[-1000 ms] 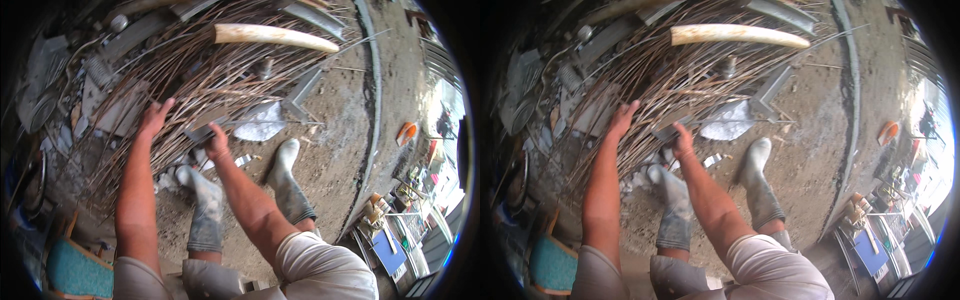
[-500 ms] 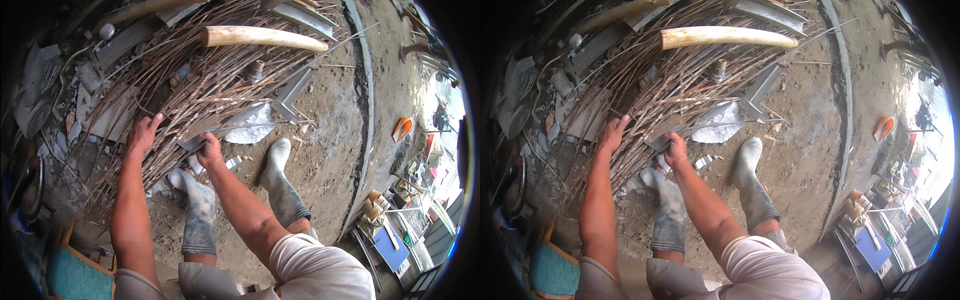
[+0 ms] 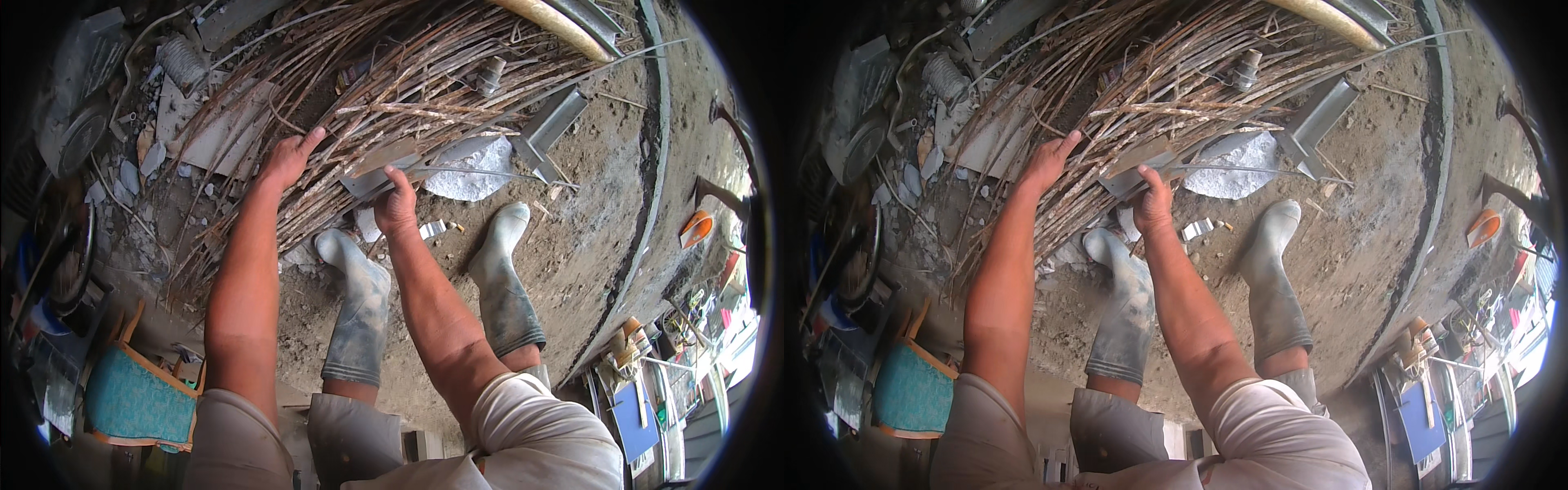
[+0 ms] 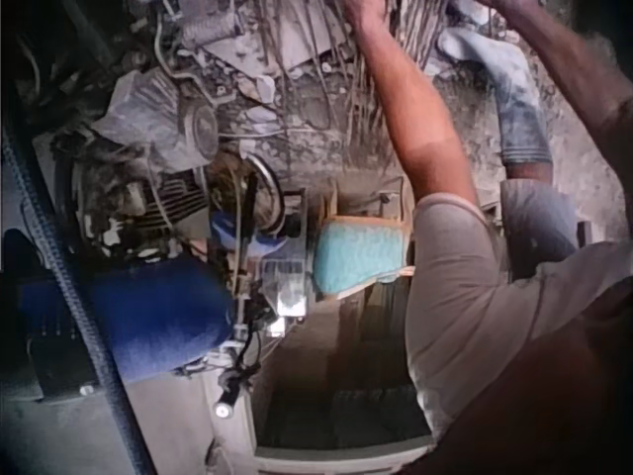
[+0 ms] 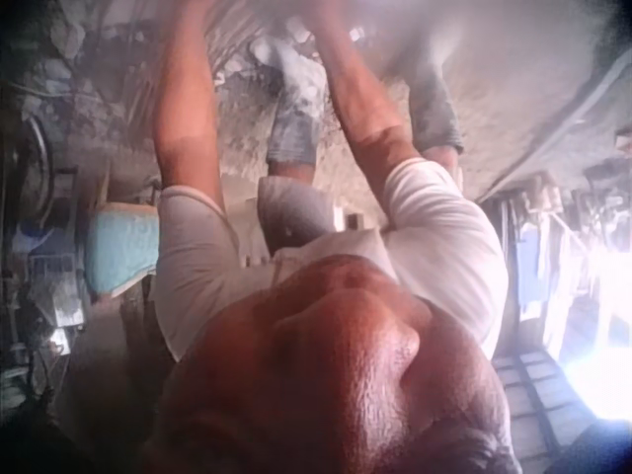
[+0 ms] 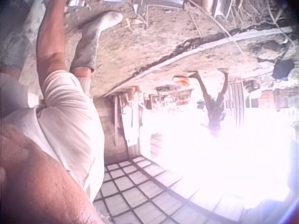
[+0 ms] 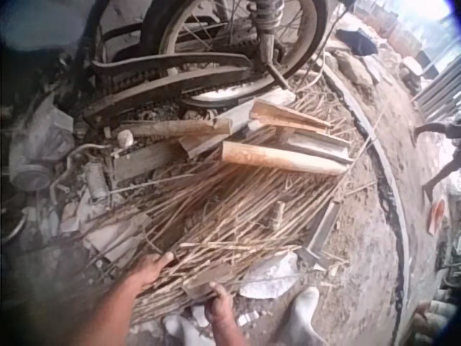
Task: The person walks through a cluttered construction area, picks up a white PVC pipe and a wooden stick, then gathers metal bars and a bundle of thin sticks. They carry these items across the site and place them in a designated area.
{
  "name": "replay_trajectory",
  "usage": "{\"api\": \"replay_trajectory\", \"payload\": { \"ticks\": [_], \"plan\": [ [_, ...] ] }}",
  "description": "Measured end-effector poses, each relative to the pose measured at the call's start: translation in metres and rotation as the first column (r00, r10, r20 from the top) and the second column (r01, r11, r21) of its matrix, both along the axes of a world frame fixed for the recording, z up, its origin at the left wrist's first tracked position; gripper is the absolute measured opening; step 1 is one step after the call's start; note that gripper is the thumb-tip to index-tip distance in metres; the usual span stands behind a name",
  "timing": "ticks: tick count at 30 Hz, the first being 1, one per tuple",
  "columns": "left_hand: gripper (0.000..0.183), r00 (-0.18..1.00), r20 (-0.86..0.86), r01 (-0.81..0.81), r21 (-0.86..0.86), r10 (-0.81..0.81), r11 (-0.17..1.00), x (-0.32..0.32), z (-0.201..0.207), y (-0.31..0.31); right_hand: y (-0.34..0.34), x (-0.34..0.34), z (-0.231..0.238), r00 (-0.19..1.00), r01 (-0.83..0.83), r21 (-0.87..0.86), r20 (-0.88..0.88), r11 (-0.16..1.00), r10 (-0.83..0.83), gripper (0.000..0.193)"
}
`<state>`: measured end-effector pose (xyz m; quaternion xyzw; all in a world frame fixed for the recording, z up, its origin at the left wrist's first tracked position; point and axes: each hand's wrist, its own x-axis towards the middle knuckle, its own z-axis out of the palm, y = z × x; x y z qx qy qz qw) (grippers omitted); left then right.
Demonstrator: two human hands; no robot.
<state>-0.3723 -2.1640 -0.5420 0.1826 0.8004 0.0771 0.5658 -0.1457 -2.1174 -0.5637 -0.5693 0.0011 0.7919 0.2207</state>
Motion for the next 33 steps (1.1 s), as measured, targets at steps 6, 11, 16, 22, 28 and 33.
{"api": "replay_trajectory", "payload": {
  "ticks": [6,11,16,22,28,33],
  "plan": [
    [0.092,0.996,-0.084,0.010,0.004,-0.009,1.000,-0.005,-0.012,-0.012,-0.001,-0.009,0.001,0.994,0.066,-0.004,-0.085,0.998,-0.066,0.060],
    [0.098,0.999,-0.037,0.017,-0.015,-0.018,1.000,-0.009,-0.009,-0.006,0.001,-0.005,-0.002,0.976,0.152,-0.030,-0.155,0.988,-0.155,0.070],
    [0.099,1.000,-0.007,0.006,-0.016,-0.006,1.000,-0.009,-0.012,-0.008,0.003,-0.011,-0.002,0.967,0.216,-0.011,-0.134,0.976,-0.215,0.071],
    [0.105,0.999,0.027,0.044,-0.045,-0.043,0.998,-0.010,-0.029,-0.017,0.000,-0.016,-0.001,0.970,0.215,-0.010,-0.118,0.977,-0.215,0.064],
    [0.100,0.984,0.174,0.062,-0.067,-0.050,0.996,-0.018,-0.022,-0.001,0.002,-0.014,-0.009,0.970,0.200,0.044,-0.146,0.979,-0.192,0.059],
    [0.097,0.992,0.032,0.120,-0.037,-0.119,0.992,-0.009,0.001,-0.001,0.007,-0.012,0.007,0.971,0.201,-0.089,-0.112,0.976,-0.210,0.059]
  ]
}}
